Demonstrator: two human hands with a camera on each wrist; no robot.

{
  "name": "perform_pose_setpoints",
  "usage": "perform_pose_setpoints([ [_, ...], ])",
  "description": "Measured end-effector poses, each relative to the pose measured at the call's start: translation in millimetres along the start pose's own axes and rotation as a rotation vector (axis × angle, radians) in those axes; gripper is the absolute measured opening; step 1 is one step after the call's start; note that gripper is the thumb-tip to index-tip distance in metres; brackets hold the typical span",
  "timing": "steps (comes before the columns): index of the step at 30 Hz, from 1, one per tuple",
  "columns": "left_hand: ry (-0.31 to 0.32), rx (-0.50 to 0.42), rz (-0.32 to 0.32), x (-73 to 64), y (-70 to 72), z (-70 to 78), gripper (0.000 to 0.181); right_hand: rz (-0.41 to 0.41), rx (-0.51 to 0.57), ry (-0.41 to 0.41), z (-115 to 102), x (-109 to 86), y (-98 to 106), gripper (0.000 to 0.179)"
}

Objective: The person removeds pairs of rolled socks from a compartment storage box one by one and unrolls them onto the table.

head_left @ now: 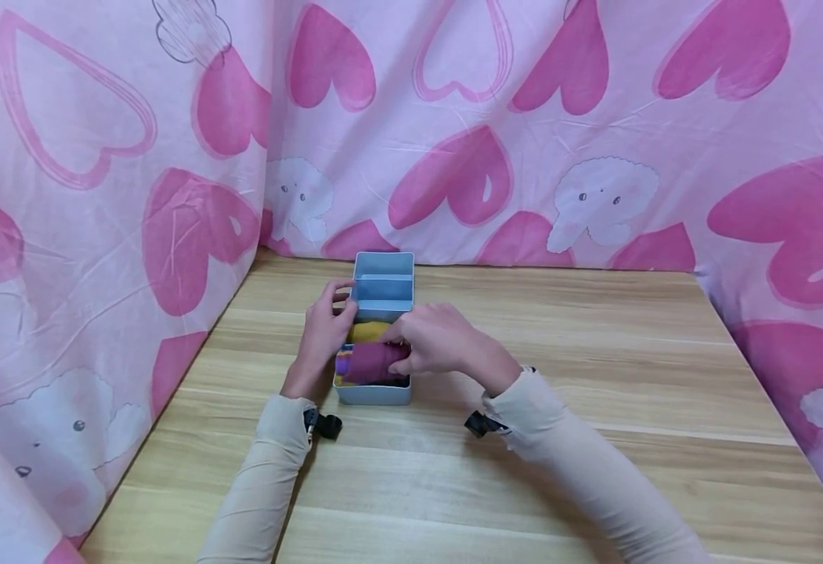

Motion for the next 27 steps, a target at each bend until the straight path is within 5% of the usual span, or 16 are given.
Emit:
perform_pose_setpoints([
  [8, 0.042, -0.060, -0.039, -1.0, -1.7, -2.9, 0.044, 0.048, 0.105, -0.024, 9, -17.1, 30, 0.038],
  [15, 0.017, -0.025, -0.018, 0.4, -1.5, -3.2, 0.043, 0.102, 0.201, -0.032, 17, -38.1, 51, 0.039],
  [27, 0.024, -0.018, -0.019, 1.0, -2.1, -3.6, 0.043, 0.124, 0.236, -0.049, 36, -78.2, 59, 0.035],
])
Point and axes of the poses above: each hand's wrist, its own x-axis towards the middle knuckle, its own y-axis out of the back of the hand, z = x × y, the point moved 8 cm from there along x, towards the middle knuckle, and after that the axes turned 8 degrees about -y, right-handed, at the moved point
